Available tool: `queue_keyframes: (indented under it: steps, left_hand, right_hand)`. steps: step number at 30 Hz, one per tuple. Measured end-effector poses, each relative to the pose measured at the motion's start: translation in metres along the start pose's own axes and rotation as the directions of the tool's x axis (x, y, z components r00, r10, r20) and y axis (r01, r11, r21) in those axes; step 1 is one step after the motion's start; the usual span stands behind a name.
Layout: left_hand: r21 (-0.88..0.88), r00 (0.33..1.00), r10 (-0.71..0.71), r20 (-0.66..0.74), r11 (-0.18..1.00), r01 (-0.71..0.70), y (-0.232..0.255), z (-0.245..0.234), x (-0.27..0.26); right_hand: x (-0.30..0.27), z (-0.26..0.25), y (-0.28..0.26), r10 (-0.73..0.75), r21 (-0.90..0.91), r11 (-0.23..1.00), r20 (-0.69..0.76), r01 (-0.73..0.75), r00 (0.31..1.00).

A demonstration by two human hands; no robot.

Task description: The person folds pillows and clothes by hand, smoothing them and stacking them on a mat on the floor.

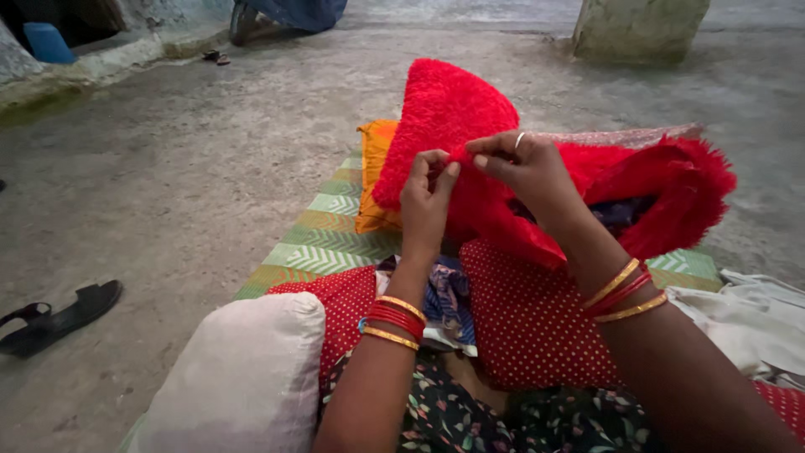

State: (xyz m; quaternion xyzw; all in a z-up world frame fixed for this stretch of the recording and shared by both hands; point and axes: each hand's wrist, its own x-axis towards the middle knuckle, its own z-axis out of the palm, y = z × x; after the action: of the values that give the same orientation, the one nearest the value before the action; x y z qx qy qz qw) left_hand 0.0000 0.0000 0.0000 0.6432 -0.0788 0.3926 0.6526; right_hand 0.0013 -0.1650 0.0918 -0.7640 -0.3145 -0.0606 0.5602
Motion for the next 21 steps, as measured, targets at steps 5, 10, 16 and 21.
queue_keyframes:
  steps: [5,10,16,21]
  left_hand:
    - [0.224,0.954,0.301,-0.003,0.93,-0.292,0.034,-0.008,-0.007]
    - [0.196,0.953,0.294,-0.078,0.941,-0.275,0.027,-0.001,-0.014]
    - [-0.363,0.979,-0.052,-0.197,0.932,-0.024,0.012,0.008,-0.026]
    - [-0.268,0.995,-0.022,-0.096,0.963,-0.005,0.035,0.001,-0.019]
  right_hand:
    - [0.002,0.002,-0.007,-0.05,0.212,0.977,0.056,0.037,0.997]
    - [0.007,0.004,-0.001,-0.066,0.377,0.926,0.097,0.024,0.993]
    - [-0.003,0.002,0.011,0.083,0.373,0.924,0.026,-0.087,0.996]
    - [-0.005,-0.003,-0.007,-0.092,0.223,0.971,0.013,0.087,0.996]
